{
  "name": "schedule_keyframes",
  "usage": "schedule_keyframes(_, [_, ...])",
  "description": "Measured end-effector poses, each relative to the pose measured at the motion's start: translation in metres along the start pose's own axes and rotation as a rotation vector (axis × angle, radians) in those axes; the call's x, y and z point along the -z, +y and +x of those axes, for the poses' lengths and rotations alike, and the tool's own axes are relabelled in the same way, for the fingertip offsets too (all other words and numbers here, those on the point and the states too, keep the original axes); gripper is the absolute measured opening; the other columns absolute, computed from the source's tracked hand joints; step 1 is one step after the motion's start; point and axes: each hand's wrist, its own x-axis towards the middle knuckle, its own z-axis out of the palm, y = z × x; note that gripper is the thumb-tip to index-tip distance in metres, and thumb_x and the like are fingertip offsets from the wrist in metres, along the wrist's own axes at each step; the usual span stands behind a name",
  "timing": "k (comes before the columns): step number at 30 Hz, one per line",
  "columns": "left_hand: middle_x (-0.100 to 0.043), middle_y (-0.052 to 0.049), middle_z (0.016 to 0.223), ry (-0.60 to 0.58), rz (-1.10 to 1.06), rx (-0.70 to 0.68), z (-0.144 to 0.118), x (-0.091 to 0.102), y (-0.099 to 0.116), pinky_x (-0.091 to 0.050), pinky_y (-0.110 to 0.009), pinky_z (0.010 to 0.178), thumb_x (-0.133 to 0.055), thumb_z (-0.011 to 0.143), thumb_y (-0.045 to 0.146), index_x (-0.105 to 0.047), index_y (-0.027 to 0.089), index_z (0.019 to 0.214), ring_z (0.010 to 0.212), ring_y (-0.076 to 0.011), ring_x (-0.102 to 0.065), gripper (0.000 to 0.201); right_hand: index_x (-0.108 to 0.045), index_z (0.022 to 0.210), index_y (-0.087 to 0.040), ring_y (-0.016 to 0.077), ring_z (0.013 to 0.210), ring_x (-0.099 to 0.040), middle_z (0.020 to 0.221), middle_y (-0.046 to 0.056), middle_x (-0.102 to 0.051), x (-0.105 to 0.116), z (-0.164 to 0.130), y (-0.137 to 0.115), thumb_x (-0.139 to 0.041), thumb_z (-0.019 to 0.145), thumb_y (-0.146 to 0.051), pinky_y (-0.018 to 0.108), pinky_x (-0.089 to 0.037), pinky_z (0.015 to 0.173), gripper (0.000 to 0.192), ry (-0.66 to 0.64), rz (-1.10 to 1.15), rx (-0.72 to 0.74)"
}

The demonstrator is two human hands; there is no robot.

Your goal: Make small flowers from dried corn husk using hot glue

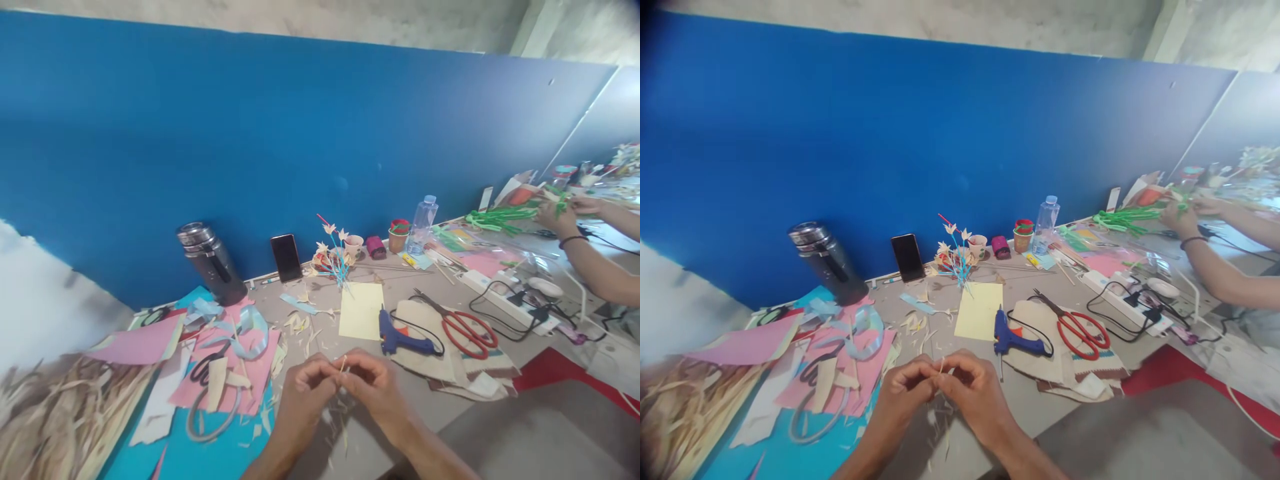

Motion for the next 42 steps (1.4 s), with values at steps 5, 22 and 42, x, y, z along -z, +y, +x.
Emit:
schedule_keyframes(5, [-0.054, 0.0, 0.063, 0.009, 0.052, -0.026, 0.005, 0.009, 0.003, -0.034, -0.025, 0.06, -0.075, 0.072, 0.034, -0.069, 0.016, 0.06, 0.062, -0.0127, -0.045, 0.023, -0.079, 0.075, -0.019, 0.018, 0.076, -0.061, 0.082, 0.005, -0.07, -0.002, 0.011, -0.001, -0.08, 0.077, -0.039, 0.027, -0.047, 0.067, 0.02, 0.022, 0.07, 0.023])
schedule_keyframes(22, [-0.067, -0.011, 0.11, 0.508, 0.393, -0.307, 0.011, 0.046, -0.003, -0.052, -0.041, 0.087, -0.068, 0.082, 0.034, -0.065, 0.019, 0.113, 0.097, -0.0249, -0.065, 0.034, -0.067, 0.077, -0.019, 0.0151, 0.068, -0.06, 0.077, 0.004, -0.067, 0.029, -0.016, 0.0, -0.06, 0.095, -0.036, 0.023, -0.048, 0.062, 0.026, 0.043, -0.372, 0.174])
schedule_keyframes(42, [-0.044, -0.018, 0.142, 0.79, 1.233, -0.267, -0.046, 0.101, 0.04, -0.026, -0.067, 0.114, -0.072, 0.08, 0.045, -0.043, 0.023, 0.148, 0.14, -0.0437, -0.033, 0.077, -0.067, 0.093, -0.022, 0.0172, 0.066, -0.068, 0.077, 0.004, -0.071, 0.05, -0.053, 0.049, -0.054, 0.098, -0.023, 0.025, -0.051, 0.061, 0.014, -0.122, -0.784, 0.411])
